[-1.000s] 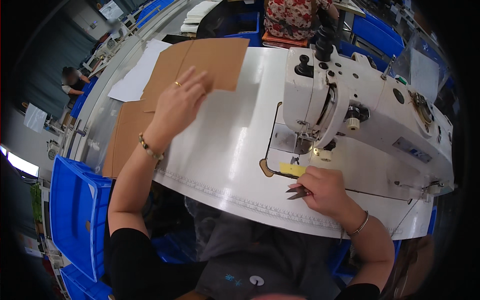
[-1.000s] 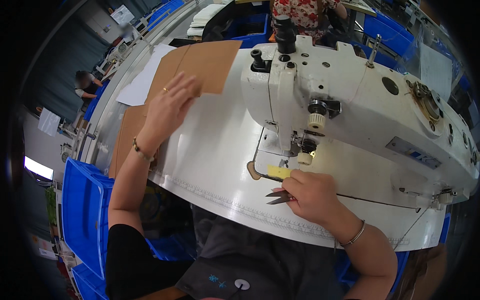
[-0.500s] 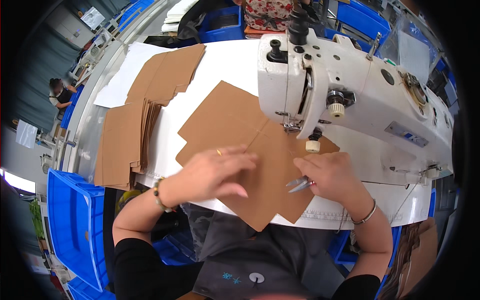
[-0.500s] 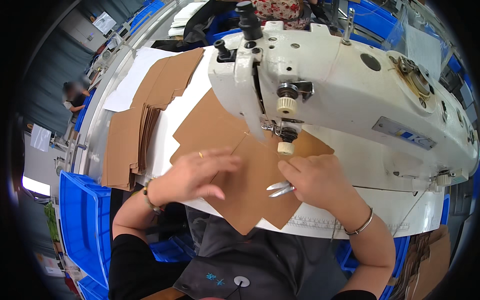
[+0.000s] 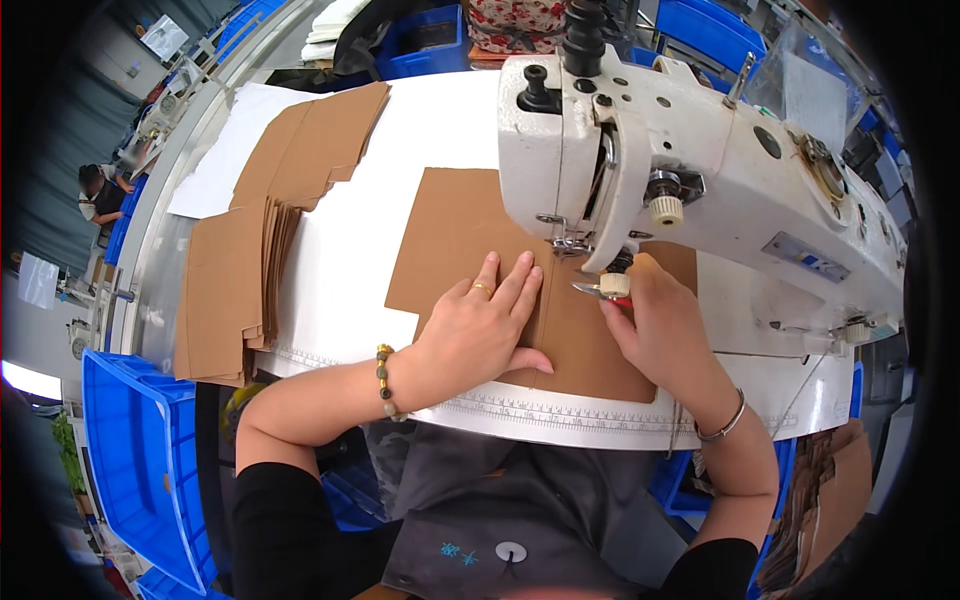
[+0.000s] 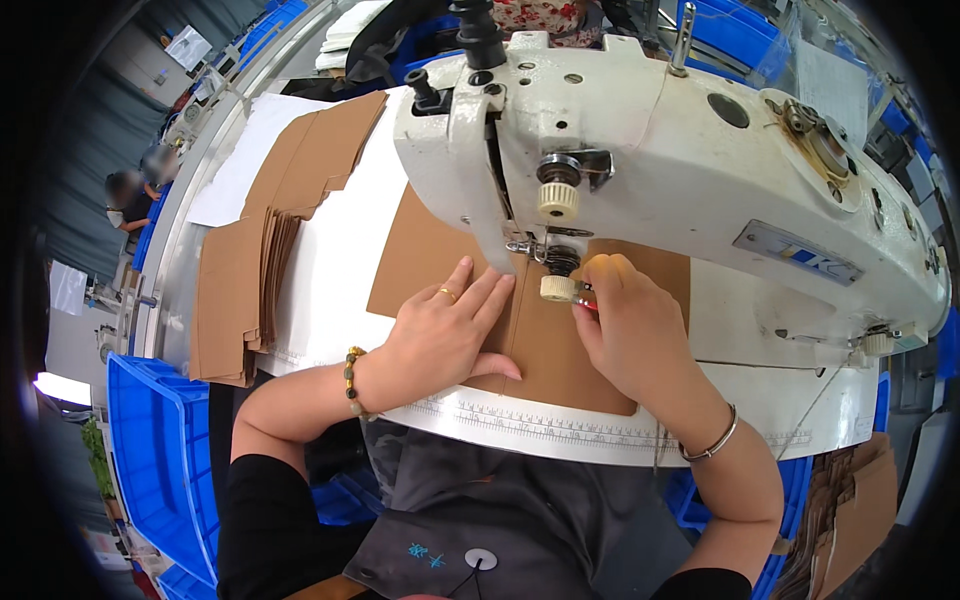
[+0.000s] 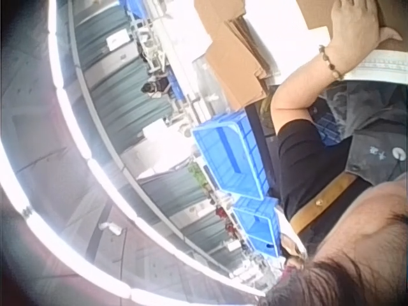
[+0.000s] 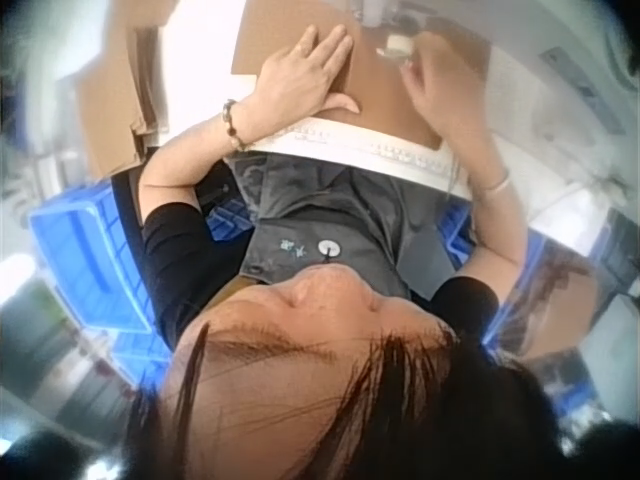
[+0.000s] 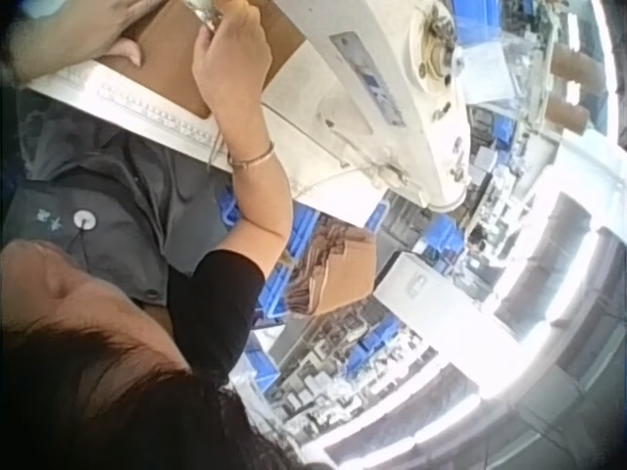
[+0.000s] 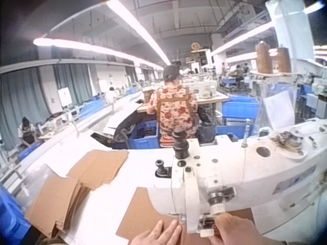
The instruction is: Using a sewing machine to stitch together pieces of brown leather material.
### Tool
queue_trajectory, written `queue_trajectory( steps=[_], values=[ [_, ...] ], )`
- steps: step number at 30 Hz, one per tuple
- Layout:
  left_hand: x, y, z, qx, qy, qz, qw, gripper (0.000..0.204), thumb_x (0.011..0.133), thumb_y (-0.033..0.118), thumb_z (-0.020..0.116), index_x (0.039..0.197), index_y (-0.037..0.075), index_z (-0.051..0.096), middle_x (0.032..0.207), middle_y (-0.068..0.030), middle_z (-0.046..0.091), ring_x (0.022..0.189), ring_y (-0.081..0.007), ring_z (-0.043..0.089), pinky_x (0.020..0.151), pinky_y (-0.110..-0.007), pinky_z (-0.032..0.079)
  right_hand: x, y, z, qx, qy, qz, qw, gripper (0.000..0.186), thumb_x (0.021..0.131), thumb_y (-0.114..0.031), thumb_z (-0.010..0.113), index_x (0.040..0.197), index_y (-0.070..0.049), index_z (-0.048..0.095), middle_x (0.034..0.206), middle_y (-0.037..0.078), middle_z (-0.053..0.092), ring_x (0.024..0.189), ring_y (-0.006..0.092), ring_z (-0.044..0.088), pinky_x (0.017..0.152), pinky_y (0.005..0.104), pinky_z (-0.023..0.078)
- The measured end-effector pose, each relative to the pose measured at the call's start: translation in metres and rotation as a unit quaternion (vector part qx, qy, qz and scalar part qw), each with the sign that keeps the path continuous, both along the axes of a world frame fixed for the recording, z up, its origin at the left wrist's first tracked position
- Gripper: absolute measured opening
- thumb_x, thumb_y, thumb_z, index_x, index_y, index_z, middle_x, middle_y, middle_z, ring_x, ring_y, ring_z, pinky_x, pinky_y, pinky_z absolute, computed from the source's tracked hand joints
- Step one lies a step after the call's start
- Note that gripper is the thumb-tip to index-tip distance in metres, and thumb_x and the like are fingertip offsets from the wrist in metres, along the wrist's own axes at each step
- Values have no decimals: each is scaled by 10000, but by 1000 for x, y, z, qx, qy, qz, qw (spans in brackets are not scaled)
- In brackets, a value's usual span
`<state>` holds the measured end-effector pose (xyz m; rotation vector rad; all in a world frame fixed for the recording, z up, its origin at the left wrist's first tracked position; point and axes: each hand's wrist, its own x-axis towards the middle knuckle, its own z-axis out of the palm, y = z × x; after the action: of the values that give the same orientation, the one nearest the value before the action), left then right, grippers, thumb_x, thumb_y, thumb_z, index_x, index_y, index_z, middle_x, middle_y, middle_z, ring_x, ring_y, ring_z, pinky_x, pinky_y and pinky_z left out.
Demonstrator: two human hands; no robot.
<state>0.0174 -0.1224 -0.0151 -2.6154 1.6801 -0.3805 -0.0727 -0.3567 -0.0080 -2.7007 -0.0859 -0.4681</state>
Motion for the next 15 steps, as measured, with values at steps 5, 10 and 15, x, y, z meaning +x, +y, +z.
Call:
queue_trajectory(
  steps=[5, 10, 15],
  values=[
    [13, -2, 7, 34, 4, -12, 999, 901, 799, 717, 576, 1367, 18, 586, 1329, -143, 609, 1255, -352, 602, 973, -389, 517, -2, 1, 12, -6, 73, -9, 997, 267, 861, -152, 706, 1063, -67, 555, 916, 101, 598, 838, 297, 659, 685, 435, 530],
    [19, 4, 8, 13, 68, -47, 997, 891, 770, 677, 630, 1377, 27, 573, 1372, -149, 569, 1380, -328, 465, 1112, -471, 400, 3, 6, -1, 15, 48, -1, 999, 261, 858, -124, 701, 1051, -42, 545, 927, 112, 587, 849, 307, 647, 699, 446, 526],
    [19, 2, 3, -26, 98, -62, 993, 931, 768, 666, 644, 1364, -41, 531, 1426, -192, 538, 1393, -373, 467, 1110, -454, 423, 11, -5, -15, 9, -6, -10, 1000, 140, 831, -22, 662, 947, 0, 586, 930, 145, 580, 847, 360, 623, 719, 460, 518]
  ],
)
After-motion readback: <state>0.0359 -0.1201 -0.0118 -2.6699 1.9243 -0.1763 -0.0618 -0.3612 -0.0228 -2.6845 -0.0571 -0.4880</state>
